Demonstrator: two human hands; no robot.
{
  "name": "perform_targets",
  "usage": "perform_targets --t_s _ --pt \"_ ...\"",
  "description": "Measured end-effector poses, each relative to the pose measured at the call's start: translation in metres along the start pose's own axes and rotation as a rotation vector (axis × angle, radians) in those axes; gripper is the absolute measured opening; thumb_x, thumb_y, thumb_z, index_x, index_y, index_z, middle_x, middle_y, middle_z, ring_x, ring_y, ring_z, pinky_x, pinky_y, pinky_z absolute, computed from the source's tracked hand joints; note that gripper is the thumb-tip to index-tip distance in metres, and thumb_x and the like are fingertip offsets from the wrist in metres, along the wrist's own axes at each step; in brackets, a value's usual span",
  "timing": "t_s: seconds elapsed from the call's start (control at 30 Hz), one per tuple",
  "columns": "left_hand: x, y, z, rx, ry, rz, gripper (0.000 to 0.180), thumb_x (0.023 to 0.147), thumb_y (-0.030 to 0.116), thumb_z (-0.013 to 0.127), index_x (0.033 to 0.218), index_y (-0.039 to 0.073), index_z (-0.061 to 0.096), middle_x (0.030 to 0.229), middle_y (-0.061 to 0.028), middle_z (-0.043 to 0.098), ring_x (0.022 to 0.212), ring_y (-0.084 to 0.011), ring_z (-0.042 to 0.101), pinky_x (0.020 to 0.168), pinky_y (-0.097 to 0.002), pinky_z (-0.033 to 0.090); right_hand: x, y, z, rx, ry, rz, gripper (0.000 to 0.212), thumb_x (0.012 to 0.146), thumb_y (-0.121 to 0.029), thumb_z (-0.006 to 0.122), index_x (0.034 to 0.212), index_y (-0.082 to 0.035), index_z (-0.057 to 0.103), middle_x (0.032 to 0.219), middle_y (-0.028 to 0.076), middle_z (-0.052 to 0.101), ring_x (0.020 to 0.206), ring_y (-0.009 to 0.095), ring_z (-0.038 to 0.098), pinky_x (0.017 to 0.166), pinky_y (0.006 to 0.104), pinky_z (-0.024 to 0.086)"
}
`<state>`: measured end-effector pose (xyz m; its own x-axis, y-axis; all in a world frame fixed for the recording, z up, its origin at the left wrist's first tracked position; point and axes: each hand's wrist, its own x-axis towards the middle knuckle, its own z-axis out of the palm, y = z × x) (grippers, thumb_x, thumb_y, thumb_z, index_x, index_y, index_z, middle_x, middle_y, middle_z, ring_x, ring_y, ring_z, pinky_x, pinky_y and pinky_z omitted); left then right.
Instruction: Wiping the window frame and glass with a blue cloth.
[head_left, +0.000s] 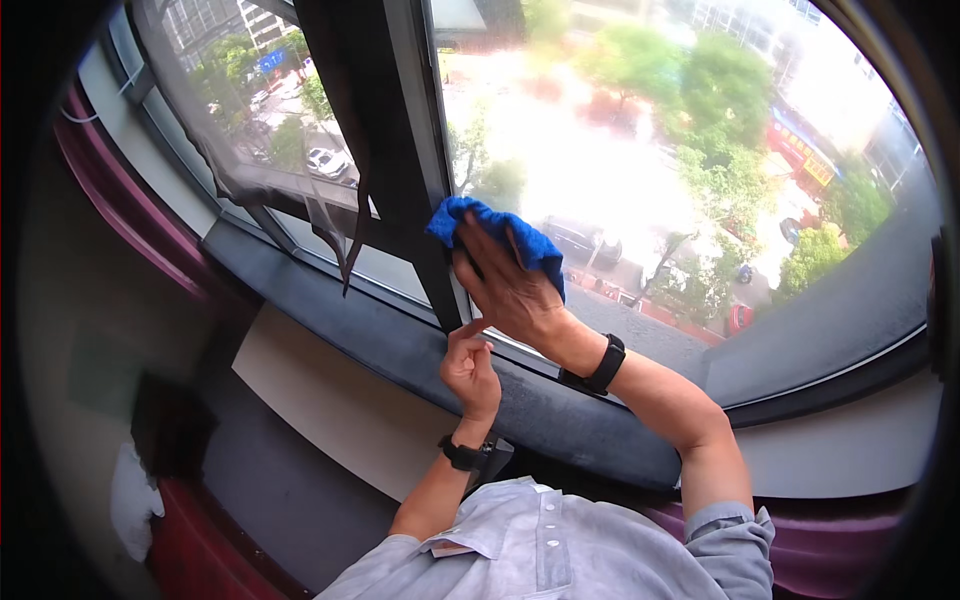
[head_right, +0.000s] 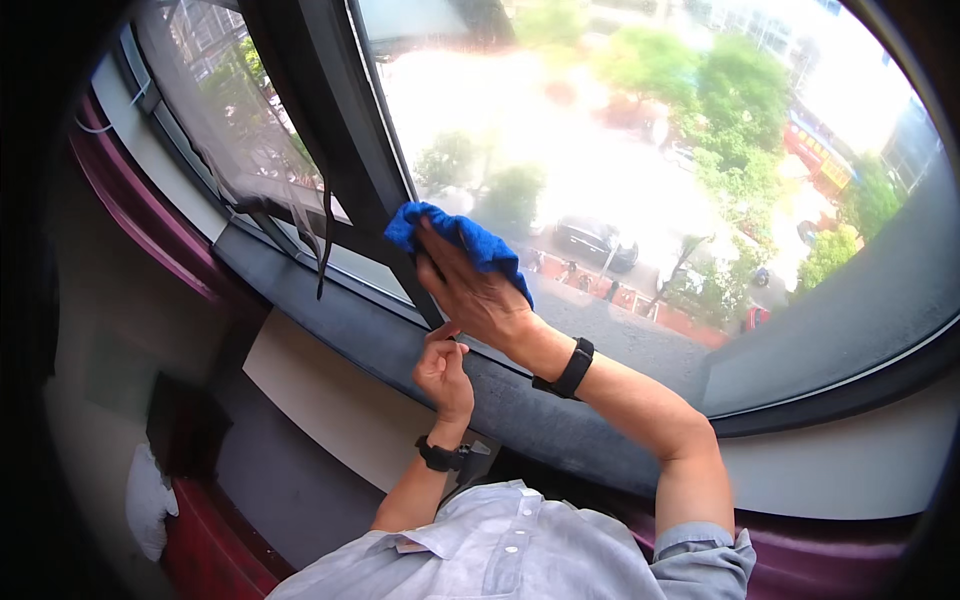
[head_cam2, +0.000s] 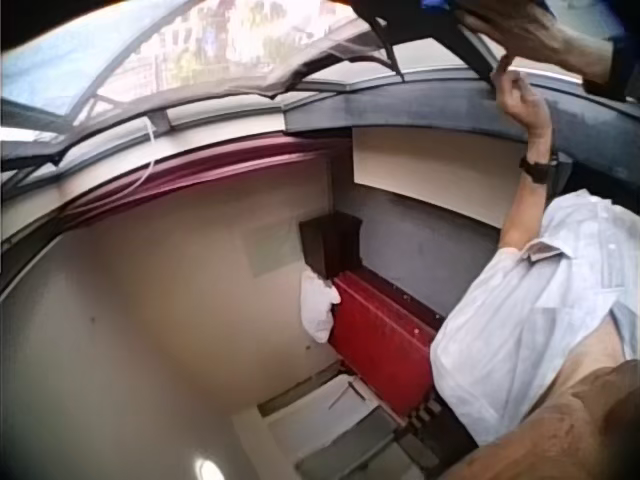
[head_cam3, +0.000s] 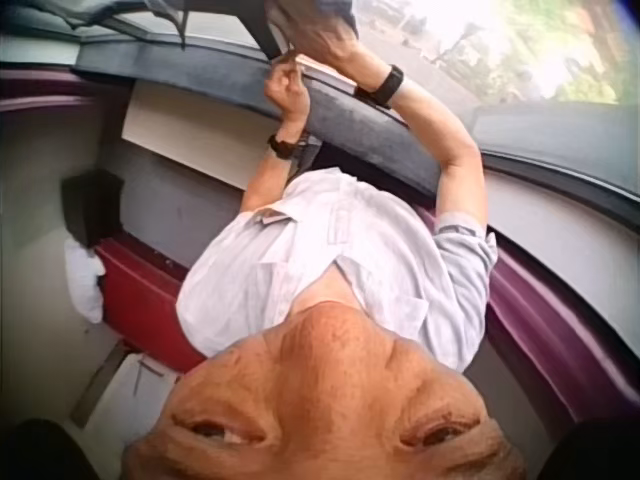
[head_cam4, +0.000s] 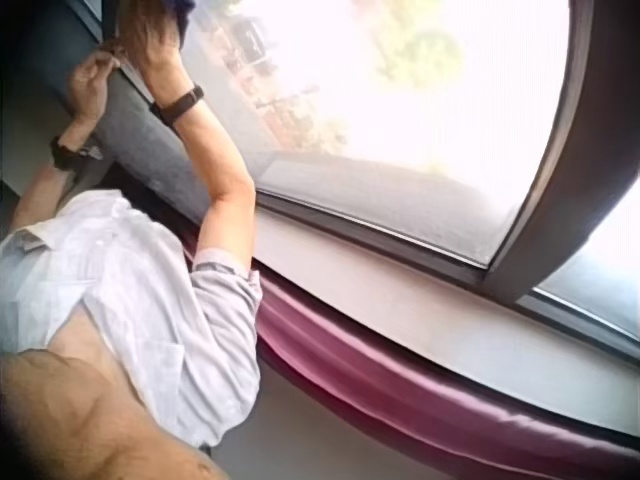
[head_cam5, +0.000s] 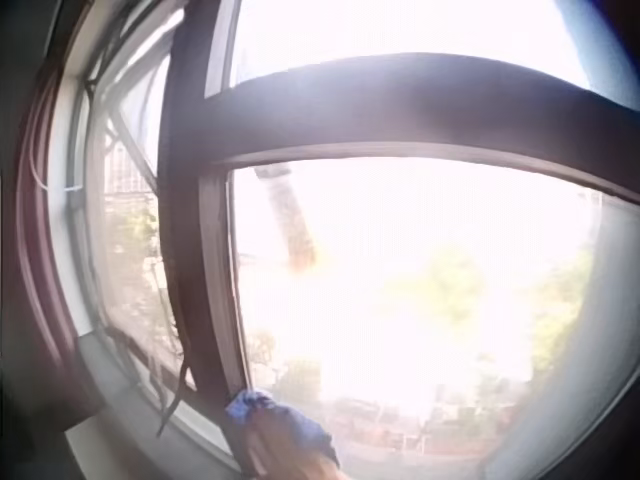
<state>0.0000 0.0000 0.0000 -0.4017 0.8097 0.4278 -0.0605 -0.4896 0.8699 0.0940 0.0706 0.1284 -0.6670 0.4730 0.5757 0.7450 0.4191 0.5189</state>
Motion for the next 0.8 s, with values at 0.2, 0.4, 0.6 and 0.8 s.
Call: perform_targets --t_s 0.2,0.4,0.6,0.8 --pt "-0.012 -0.009 -0.008 0.025 0.127 -0.202 0.015 0.087 -0.011 0.053 0.083 0.0 0.063 0.105 -0.011 0.071 0.09 -0.0142 0.063 0.065 -0.0241 0.049 -0.121 -0.065 0.09 -0.001 -0.148 -0.179 0.054 0.09 -0.025 0.053 0.14 -0.005 0.054 0.159 0.016 0.036 0.152 0.027 0.023 0.125 0.049 0.006" --pt "0.0 0.005 -0.006 0.0 0.108 -0.097 0.016 0.088 -0.011 0.053 0.085 0.0 0.064 0.106 -0.0107 0.071 0.092 -0.0148 0.064 0.066 -0.0244 0.049 -0.094 -0.032 0.039 0.108 -0.094 -0.046 0.052 0.088 -0.022 0.055 0.137 -0.005 0.059 0.164 0.008 0.029 0.155 0.024 0.014 0.126 0.0473 0.007" --pt "0.004 0.017 0.017 -0.038 0.075 -0.106 0.017 0.086 -0.011 0.051 0.085 -0.001 0.063 0.104 -0.0121 0.072 0.088 -0.0152 0.064 0.068 -0.0234 0.05 0.057 0.107 -0.106 0.138 0.528 0.332 0.041 0.079 -0.014 0.066 0.12 -0.017 0.07 0.153 0.005 0.048 0.149 0.028 0.03 0.12 0.0605 0.011" --pt "0.0 0.013 0.04 -0.042 0.014 -0.039 0.018 0.088 -0.011 0.05 0.091 0.001 0.062 0.106 -0.007 0.068 0.093 -0.0131 0.064 0.069 -0.0229 0.05 -0.01 0.05 -0.036 0.044 0.215 0.217 0.047 0.086 -0.025 0.059 0.133 -0.02 0.064 0.162 0.003 0.034 0.152 0.028 0.022 0.122 0.0592 0.005"
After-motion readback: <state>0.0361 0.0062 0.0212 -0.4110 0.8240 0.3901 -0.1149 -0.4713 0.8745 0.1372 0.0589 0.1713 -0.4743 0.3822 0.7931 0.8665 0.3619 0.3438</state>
